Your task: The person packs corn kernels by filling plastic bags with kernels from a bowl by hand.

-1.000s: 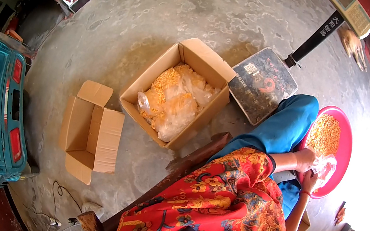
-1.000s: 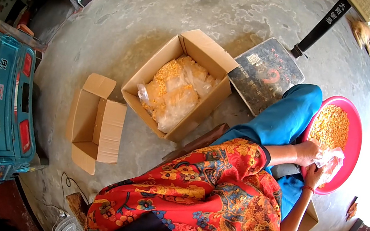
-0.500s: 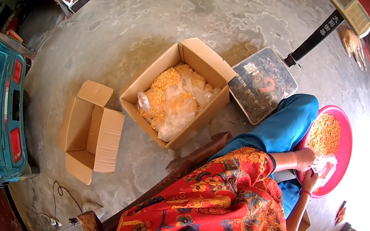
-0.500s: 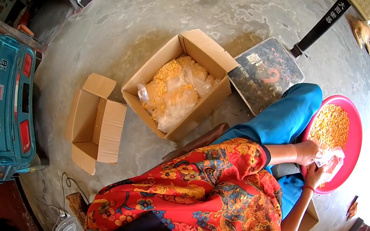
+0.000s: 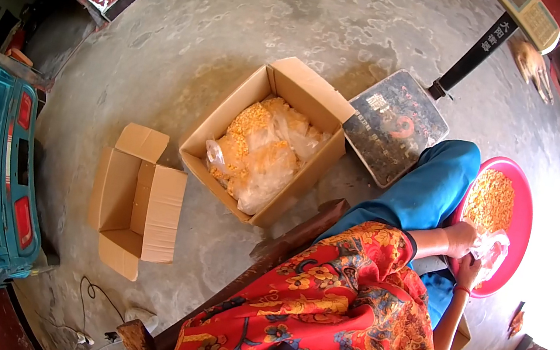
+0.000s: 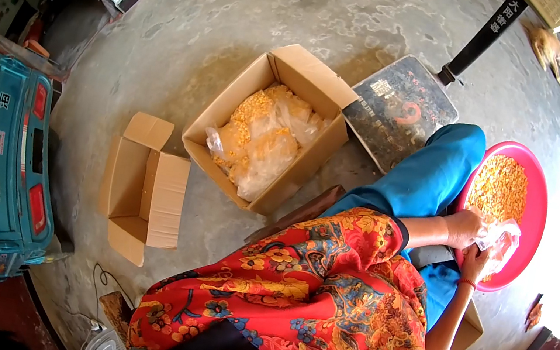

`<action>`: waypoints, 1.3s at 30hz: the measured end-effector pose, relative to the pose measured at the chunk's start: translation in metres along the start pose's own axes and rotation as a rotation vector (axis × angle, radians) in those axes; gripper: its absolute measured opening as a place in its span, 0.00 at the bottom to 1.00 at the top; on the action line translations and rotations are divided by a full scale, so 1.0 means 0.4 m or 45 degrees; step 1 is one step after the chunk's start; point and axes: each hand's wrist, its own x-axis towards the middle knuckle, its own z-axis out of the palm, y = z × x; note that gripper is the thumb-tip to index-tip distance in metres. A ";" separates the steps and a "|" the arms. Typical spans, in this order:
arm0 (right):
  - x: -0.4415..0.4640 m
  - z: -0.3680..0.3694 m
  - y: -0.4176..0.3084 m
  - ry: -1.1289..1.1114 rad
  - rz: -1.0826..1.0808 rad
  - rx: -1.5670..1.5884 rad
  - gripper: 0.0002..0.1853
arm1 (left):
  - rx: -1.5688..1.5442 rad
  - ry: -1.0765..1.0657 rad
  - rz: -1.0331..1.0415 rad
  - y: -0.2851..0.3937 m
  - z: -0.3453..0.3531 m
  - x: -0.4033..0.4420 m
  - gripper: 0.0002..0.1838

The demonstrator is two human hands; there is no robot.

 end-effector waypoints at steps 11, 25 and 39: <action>0.006 0.004 0.008 0.001 -0.055 0.000 0.16 | 0.013 0.052 -0.012 0.016 -0.019 -0.003 0.09; 0.020 0.009 0.036 -0.053 -0.170 0.114 0.11 | 0.051 -0.013 -0.052 0.017 -0.019 0.004 0.11; 0.017 0.012 0.041 0.012 -0.125 -0.010 0.15 | -0.025 -0.029 -0.083 0.003 0.006 -0.002 0.15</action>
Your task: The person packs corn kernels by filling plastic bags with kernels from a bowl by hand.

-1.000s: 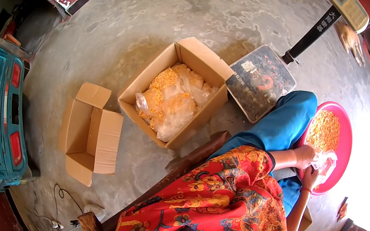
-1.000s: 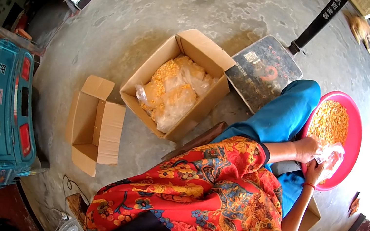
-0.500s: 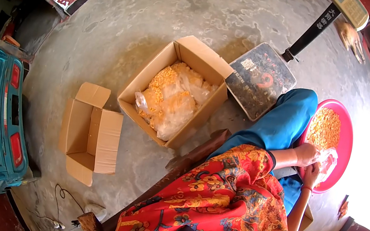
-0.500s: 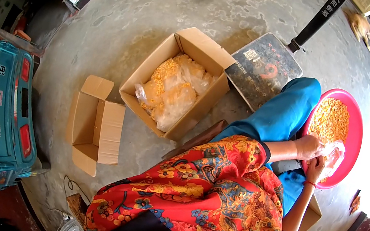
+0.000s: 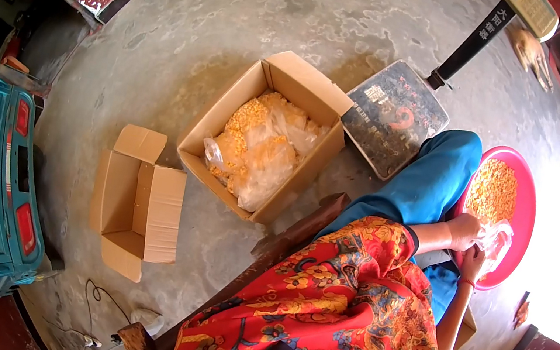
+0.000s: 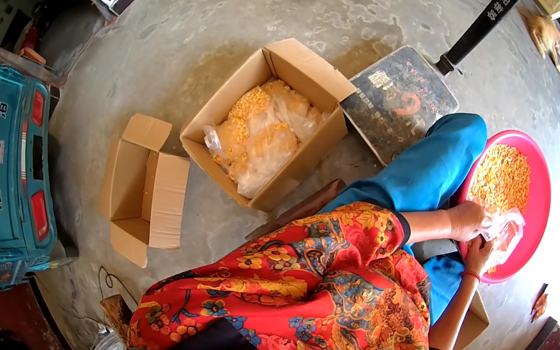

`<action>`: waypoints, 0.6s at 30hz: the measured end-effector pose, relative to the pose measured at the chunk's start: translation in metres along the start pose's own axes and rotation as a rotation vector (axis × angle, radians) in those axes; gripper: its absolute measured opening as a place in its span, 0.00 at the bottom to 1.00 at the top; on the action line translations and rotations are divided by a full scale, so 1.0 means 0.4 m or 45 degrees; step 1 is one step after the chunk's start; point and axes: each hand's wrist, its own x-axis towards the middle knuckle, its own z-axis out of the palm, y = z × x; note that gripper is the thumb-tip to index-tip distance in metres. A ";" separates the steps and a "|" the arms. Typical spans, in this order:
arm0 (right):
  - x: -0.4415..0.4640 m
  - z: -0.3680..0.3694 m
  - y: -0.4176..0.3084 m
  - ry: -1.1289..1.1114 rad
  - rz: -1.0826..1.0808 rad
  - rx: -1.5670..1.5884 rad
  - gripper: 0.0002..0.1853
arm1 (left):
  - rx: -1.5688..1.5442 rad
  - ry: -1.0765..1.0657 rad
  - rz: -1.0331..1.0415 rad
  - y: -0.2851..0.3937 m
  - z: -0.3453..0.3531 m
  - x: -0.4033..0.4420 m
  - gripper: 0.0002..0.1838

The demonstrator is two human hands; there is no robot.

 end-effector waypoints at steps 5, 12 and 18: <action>-0.004 -0.005 -0.007 -0.041 0.081 -0.066 0.14 | 0.025 -0.061 -0.031 -0.002 0.004 -0.002 0.16; -0.009 -0.003 -0.019 0.008 0.008 0.088 0.14 | -0.062 -0.001 -0.011 0.012 -0.023 0.000 0.13; -0.007 0.008 -0.008 0.063 -0.039 0.082 0.12 | -0.160 0.098 -0.020 0.036 -0.051 -0.002 0.10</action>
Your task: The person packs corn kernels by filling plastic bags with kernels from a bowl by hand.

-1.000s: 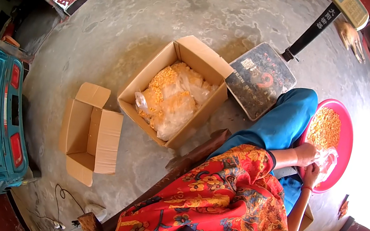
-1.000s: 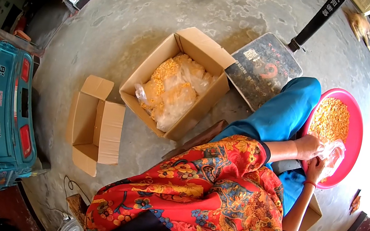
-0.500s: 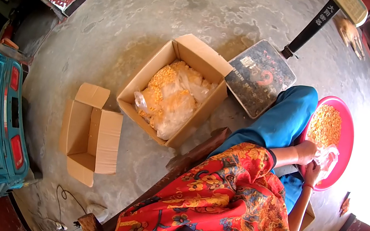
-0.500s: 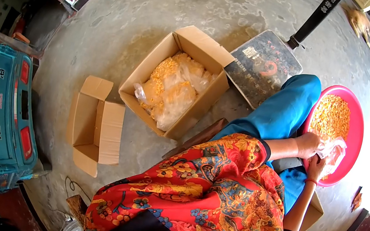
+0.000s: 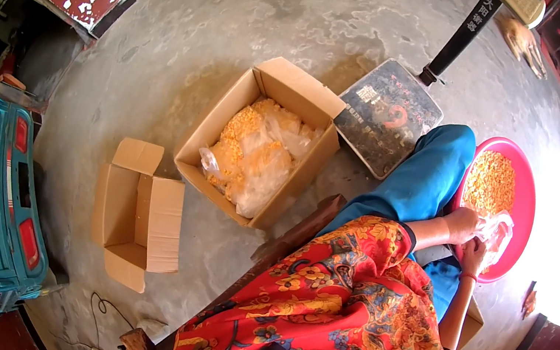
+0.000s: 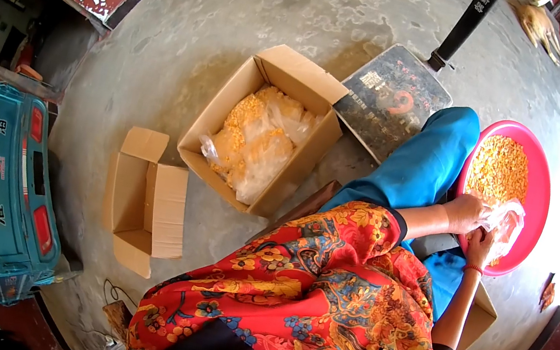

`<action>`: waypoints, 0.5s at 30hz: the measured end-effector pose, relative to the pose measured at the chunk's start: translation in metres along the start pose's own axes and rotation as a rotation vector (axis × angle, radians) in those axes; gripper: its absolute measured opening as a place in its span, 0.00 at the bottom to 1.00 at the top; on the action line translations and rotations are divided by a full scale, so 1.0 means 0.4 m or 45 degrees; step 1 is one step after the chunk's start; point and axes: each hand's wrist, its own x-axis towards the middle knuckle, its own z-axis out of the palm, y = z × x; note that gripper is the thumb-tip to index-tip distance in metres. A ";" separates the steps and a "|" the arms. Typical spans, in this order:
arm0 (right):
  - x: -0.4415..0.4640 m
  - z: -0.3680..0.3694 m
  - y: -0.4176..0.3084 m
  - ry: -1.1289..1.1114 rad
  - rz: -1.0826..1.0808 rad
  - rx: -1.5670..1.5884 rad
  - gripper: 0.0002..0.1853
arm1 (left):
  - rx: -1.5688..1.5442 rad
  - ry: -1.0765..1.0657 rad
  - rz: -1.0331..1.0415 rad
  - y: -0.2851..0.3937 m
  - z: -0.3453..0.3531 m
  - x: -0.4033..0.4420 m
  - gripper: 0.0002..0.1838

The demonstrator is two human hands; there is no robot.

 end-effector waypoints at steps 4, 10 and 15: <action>0.007 -0.002 0.003 -0.051 0.035 -0.047 0.12 | -0.006 0.033 0.007 0.004 -0.003 0.002 0.10; 0.001 -0.001 -0.009 0.018 0.074 -0.120 0.13 | 0.036 -0.032 -0.003 0.001 -0.002 0.006 0.11; 0.006 -0.011 -0.026 -0.134 0.169 0.010 0.13 | 0.077 -0.069 -0.013 -0.035 0.032 0.005 0.10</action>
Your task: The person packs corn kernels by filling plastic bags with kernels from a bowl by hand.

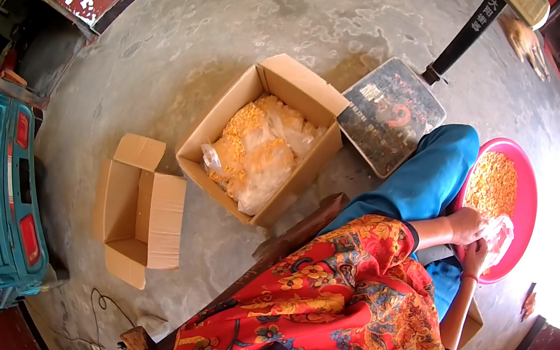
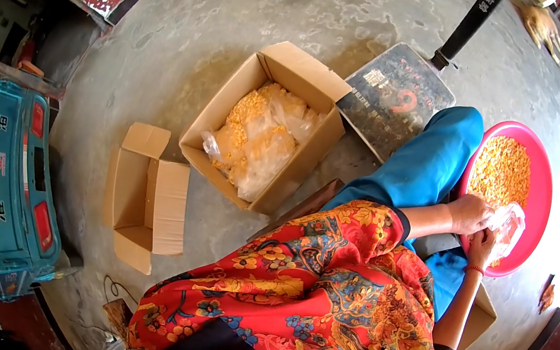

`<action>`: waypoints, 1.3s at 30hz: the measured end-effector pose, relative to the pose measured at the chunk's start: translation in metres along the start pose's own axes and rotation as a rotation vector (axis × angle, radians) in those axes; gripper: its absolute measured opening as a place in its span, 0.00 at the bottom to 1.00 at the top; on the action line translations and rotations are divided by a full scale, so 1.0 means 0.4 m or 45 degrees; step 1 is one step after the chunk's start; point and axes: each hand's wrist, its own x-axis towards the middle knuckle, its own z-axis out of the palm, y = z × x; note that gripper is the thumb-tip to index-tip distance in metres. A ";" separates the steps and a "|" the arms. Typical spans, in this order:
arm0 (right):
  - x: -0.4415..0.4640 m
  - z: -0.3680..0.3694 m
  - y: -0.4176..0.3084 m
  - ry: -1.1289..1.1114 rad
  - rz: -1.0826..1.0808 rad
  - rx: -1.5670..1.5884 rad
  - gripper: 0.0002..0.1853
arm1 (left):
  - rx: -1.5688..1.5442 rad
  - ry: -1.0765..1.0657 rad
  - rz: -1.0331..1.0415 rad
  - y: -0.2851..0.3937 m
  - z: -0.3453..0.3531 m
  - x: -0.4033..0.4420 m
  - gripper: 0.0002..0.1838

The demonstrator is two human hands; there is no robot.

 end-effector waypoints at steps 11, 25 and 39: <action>-0.033 0.008 -0.097 0.193 -0.282 -0.033 0.06 | -0.160 -0.073 -0.016 -0.004 -0.016 0.023 0.12; -0.093 -0.022 -0.160 0.409 -0.239 0.040 0.06 | -0.673 -0.270 -0.801 -0.038 -0.033 0.065 0.10; 0.023 -0.193 -0.155 0.893 -0.009 -0.113 0.20 | -0.772 -0.417 -0.844 -0.058 -0.084 0.257 0.09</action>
